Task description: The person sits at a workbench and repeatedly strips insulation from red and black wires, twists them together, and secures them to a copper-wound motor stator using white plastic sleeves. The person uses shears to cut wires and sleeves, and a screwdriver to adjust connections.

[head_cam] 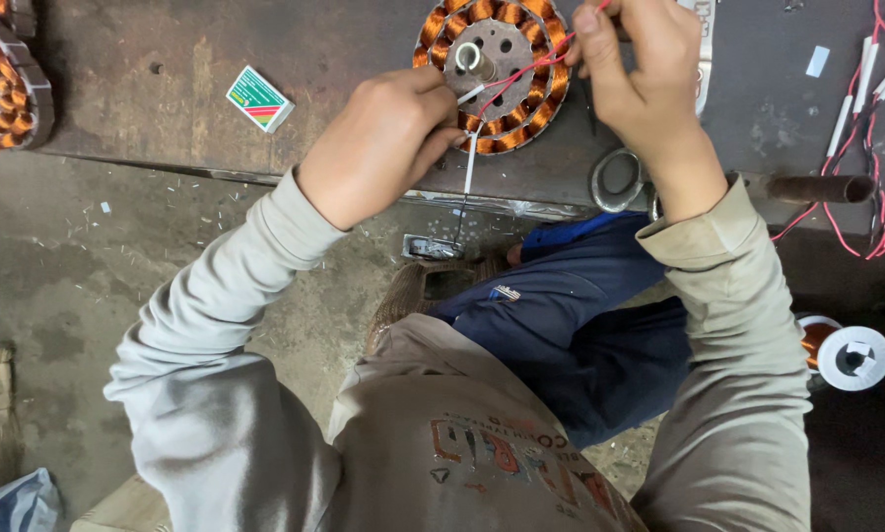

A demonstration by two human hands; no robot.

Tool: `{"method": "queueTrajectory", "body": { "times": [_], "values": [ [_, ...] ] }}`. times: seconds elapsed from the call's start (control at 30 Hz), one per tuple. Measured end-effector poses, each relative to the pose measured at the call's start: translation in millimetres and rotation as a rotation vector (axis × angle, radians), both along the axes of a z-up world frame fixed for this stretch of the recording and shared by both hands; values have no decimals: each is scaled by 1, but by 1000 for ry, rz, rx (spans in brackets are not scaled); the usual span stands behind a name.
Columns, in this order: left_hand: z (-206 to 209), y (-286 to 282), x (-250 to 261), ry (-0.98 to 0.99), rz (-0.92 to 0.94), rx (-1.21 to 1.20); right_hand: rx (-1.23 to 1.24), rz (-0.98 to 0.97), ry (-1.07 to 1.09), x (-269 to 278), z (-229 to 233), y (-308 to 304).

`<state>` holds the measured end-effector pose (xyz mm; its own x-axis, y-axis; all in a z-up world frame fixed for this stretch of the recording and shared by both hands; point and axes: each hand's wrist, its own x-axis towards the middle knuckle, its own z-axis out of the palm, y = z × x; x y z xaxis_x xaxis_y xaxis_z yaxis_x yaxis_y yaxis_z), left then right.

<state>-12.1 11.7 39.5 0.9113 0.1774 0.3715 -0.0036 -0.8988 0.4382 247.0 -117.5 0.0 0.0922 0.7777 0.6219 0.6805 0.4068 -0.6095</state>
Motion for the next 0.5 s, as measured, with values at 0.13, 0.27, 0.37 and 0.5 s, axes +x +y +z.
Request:
{"method": "queueTrajectory", "body": {
  "times": [0.13, 0.27, 0.37, 0.5],
  "values": [
    [0, -11, 1, 8, 103, 36, 78, -20, -198, -2, 7, 1],
    [-3, -24, -1, -25, 229, 48, 93, 20, -209, -2, 9, 3],
    [-8, -27, -1, -26, 325, 61, -4, 45, -196, -5, 9, 2],
    [-12, -19, 0, -58, 405, 46, 46, 64, -259, -7, 16, 2]
  ]
}}
